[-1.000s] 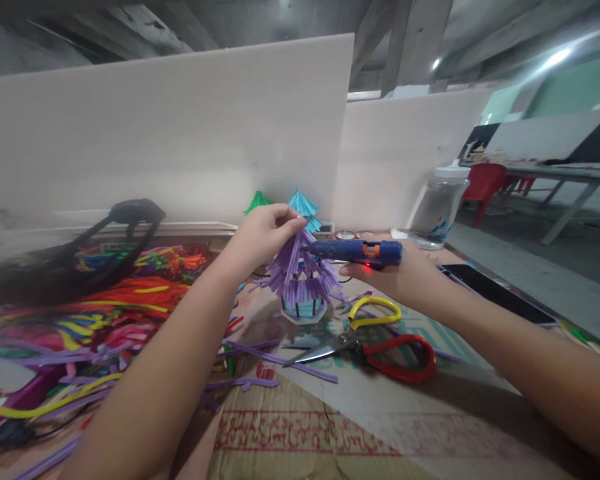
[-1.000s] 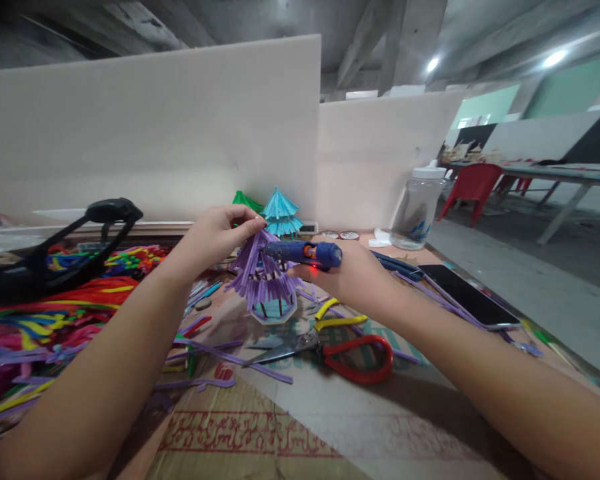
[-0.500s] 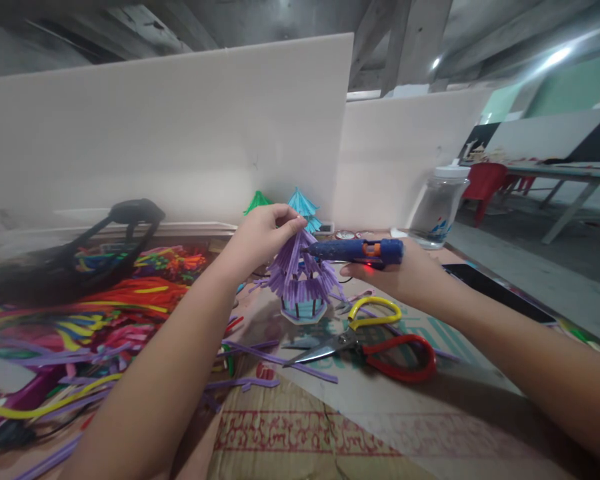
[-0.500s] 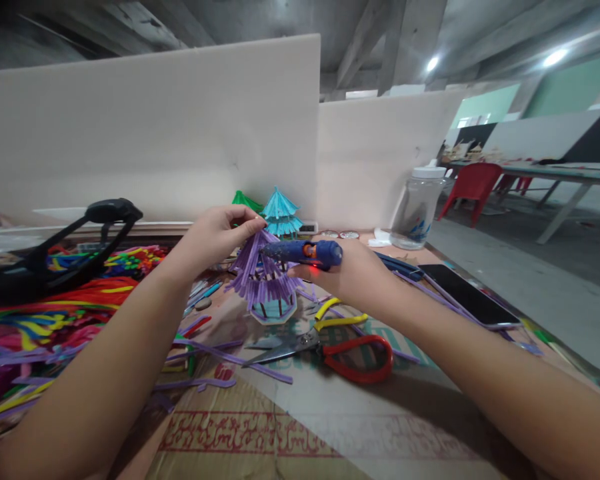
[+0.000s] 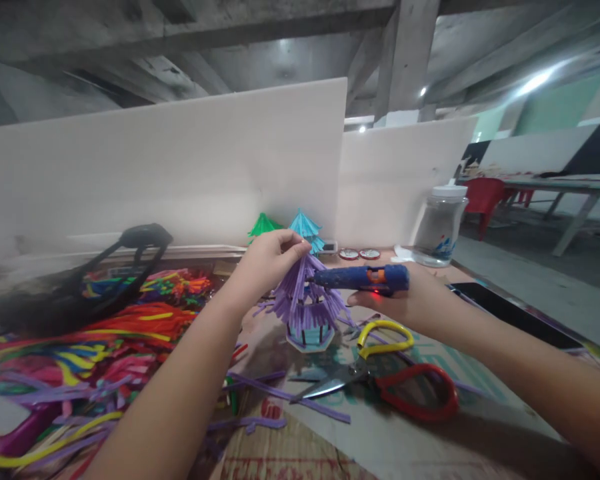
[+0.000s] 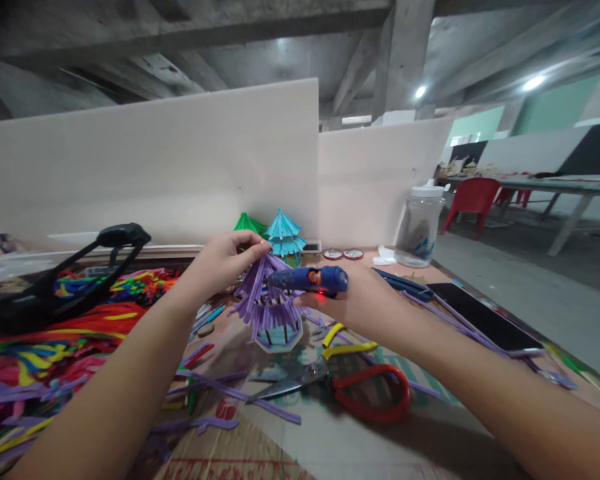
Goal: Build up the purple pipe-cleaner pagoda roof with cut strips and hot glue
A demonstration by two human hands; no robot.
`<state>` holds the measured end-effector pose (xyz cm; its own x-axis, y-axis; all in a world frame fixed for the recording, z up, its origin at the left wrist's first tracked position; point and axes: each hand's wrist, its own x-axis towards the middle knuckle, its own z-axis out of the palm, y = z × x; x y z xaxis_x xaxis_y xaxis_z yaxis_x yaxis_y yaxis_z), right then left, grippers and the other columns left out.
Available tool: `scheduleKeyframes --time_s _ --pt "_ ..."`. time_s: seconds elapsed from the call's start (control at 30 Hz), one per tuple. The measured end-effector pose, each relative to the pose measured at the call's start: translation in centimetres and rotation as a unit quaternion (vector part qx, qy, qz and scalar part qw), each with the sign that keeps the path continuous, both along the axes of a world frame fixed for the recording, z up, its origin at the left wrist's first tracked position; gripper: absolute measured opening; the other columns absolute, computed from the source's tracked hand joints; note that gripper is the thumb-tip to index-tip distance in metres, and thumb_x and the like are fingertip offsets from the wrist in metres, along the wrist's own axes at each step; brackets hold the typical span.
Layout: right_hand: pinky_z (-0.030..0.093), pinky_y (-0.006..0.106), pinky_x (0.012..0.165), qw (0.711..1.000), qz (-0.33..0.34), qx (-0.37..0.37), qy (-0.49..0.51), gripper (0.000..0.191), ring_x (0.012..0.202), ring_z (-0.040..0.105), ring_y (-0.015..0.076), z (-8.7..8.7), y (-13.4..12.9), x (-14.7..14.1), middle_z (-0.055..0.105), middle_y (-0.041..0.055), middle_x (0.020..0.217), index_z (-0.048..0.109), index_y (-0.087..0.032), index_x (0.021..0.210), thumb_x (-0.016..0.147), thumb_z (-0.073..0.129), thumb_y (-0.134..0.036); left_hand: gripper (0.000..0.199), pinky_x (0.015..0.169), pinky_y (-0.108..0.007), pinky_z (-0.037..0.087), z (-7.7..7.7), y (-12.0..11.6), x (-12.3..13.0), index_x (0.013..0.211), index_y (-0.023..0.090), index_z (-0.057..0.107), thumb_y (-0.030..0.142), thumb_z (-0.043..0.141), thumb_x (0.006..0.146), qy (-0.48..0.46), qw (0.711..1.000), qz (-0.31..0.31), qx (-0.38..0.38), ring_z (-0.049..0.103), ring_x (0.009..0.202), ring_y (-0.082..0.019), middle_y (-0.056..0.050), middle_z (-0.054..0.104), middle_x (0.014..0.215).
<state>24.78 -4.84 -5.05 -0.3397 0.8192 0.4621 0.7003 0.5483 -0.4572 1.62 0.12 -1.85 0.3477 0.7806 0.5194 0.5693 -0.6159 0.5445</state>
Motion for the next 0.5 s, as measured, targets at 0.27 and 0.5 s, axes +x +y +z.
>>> scheduleKeyframes --time_s 0.27,0.5 --pt "0.048 0.033 0.063 0.999 0.007 0.009 -0.043 0.023 0.072 0.065 0.0216 1.0 -1.0 -0.4 0.072 0.0036 0.083 0.069 -0.023 0.085 0.082 0.067 -0.045 0.026 0.063 -0.026 0.039 -0.1 0.2 -0.1 0.081 0.016 0.066 0.039 0.055 0.090 0.006 1.000 0.000 0.012 0.052 0.062 -0.013 0.000 0.064 0.073" --pt "0.050 0.037 0.081 0.999 0.037 -0.001 -0.035 0.031 0.087 0.066 0.0240 0.9 -0.8 -0.1 0.073 0.0033 0.093 0.070 -0.026 0.102 0.084 0.065 -0.051 0.028 0.063 -0.025 0.038 0.0 0.1 -0.1 0.082 0.016 0.067 0.039 0.056 0.090 0.007 1.000 0.000 0.017 0.055 0.066 -0.014 0.000 0.066 0.074"
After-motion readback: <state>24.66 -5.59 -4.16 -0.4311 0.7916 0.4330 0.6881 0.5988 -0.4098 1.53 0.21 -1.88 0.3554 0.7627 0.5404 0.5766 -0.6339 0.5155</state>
